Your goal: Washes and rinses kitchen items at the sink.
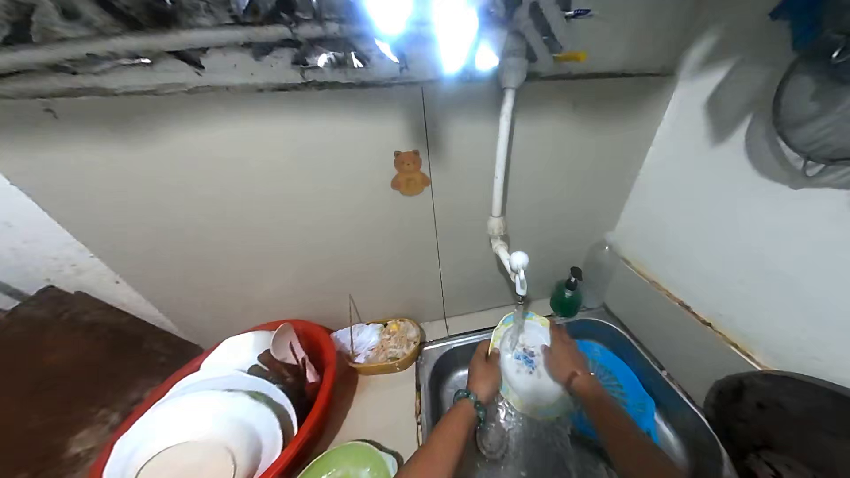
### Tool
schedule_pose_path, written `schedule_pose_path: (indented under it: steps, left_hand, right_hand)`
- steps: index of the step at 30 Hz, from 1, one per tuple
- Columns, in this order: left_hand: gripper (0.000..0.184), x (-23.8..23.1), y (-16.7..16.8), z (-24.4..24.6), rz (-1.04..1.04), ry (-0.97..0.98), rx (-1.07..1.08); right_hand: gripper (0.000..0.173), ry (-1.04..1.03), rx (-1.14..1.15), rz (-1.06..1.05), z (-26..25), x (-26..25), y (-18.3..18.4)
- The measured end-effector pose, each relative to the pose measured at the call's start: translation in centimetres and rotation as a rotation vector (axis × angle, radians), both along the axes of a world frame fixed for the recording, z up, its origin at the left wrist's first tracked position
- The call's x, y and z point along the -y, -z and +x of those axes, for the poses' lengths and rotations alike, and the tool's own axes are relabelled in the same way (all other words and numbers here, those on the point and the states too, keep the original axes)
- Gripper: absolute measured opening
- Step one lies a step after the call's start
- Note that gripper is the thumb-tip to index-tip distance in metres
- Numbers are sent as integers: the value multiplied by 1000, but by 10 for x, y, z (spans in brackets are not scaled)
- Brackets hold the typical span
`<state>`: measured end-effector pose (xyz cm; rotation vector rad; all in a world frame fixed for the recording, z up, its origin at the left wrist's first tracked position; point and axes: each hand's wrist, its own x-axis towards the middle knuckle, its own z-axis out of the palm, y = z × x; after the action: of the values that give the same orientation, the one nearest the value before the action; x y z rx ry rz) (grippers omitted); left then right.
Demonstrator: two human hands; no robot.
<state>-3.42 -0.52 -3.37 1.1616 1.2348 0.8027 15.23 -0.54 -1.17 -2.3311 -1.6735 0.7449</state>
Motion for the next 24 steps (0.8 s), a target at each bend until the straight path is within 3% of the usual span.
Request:
schedule_pose_path:
  steps: [4,6,8,9,12,14,18,22,24]
  left_hand:
    - [43,4,-1,3,-102,-78,86]
    - [44,6,4,2,-108,-112,145]
    - [44,7,12,-2,-80,-149,206]
    - [42,8,12,-5,-99,-184,222]
    - [45,18,-1,-8,-254,-254,258]
    - [46,24,-2,-3,-321,-254,299]
    - [44,29,3,11,-305,-235,289]
    - [46,35,-1,10,-290,-211,303]
    - [46,34,0,7,-281,-233,291]
  right_hand:
    - [52,-190,-335,127,-53,4,15]
    - [51,-232,-611,163,-76,12,17]
    - [54,-267,-699,110,-86,26,14]
    - [55,-326,-629,70,-83,33,13]
    - [55,-490,-120,-85,-58,39,11]
    - [58,-479,19,-142,-50,36,13]
    - [59,-509,-27,-124,-55,33,11]
    - [68,-297,18,-106,-44,22,28]
    - [64,-354,-36,-107,-55,23,25]
